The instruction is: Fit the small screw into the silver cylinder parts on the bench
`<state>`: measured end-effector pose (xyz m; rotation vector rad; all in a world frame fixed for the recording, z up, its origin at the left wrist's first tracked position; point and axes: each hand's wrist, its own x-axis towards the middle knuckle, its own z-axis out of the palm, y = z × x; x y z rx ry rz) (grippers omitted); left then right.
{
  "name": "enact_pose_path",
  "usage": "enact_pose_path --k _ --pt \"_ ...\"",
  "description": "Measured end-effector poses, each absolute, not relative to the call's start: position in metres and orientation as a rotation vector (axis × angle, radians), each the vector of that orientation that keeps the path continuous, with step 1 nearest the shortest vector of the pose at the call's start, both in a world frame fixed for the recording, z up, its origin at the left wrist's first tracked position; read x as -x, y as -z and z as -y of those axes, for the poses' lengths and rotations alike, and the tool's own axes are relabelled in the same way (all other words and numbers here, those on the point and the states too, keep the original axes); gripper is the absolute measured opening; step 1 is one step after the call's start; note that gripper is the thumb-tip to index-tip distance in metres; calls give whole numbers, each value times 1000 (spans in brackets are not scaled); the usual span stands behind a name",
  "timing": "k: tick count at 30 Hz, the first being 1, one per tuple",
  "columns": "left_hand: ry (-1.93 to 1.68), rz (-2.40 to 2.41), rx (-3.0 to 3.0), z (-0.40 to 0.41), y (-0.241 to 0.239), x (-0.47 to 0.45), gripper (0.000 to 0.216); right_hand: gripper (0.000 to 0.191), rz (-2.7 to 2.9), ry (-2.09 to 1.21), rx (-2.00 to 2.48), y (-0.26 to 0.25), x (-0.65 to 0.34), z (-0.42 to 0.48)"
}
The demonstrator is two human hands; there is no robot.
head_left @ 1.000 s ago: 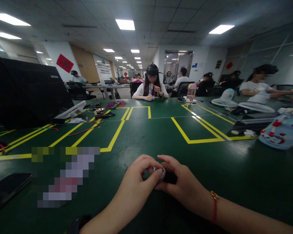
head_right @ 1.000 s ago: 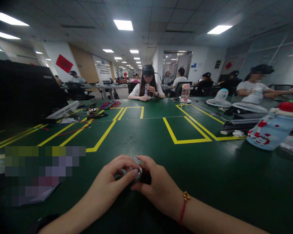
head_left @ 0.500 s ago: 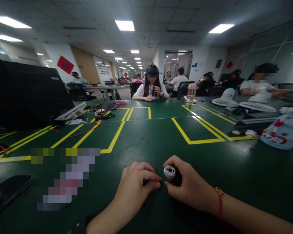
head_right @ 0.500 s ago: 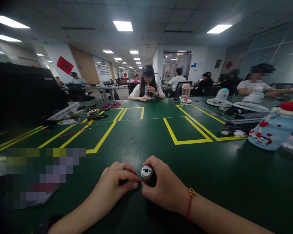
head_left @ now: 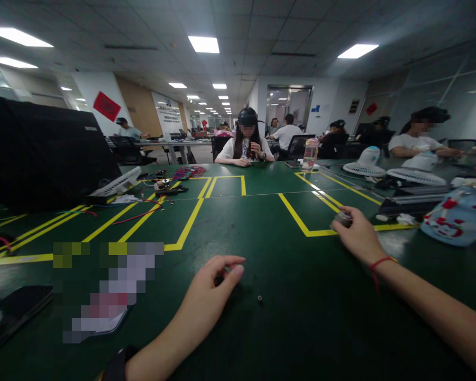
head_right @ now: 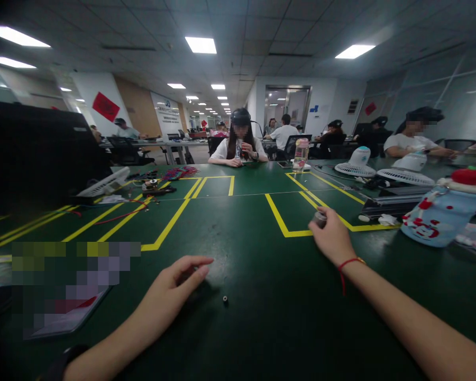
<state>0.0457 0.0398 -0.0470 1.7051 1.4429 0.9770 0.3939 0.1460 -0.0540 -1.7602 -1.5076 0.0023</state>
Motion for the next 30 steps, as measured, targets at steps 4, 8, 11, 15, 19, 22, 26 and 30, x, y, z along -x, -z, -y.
enact_pose_path --k 4,8,11,15,19,22,26,30 --pt "-1127 -1534 -1437 -50 49 -29 32 47 1387 118 1940 63 -461 -164" --pt "-1163 -1507 -1362 -54 53 -25 31 52 1312 150 2039 67 -474 -162" --pt "-1158 -1491 -1382 -54 54 -28 28 69 1279 432 2003 56 -446 -153" --pt "-1161 -1498 -1403 -53 53 -30 26 53 1807 316 1558 37 -362 -114" --pt "-1167 -1497 -1402 -52 54 -29 26 34 2372 -453 1070 42 -272 -59" --pt "-1179 -1488 -1409 -52 56 -28 27 15 2370 -615 998 47 -250 -48" --pt "-1172 -1490 -1392 -52 55 -29 27 20 2046 -188 1239 27 -304 -87" --pt "-1191 -1512 -1396 -52 54 -32 28 28 1688 442 1633 10 -408 -134"
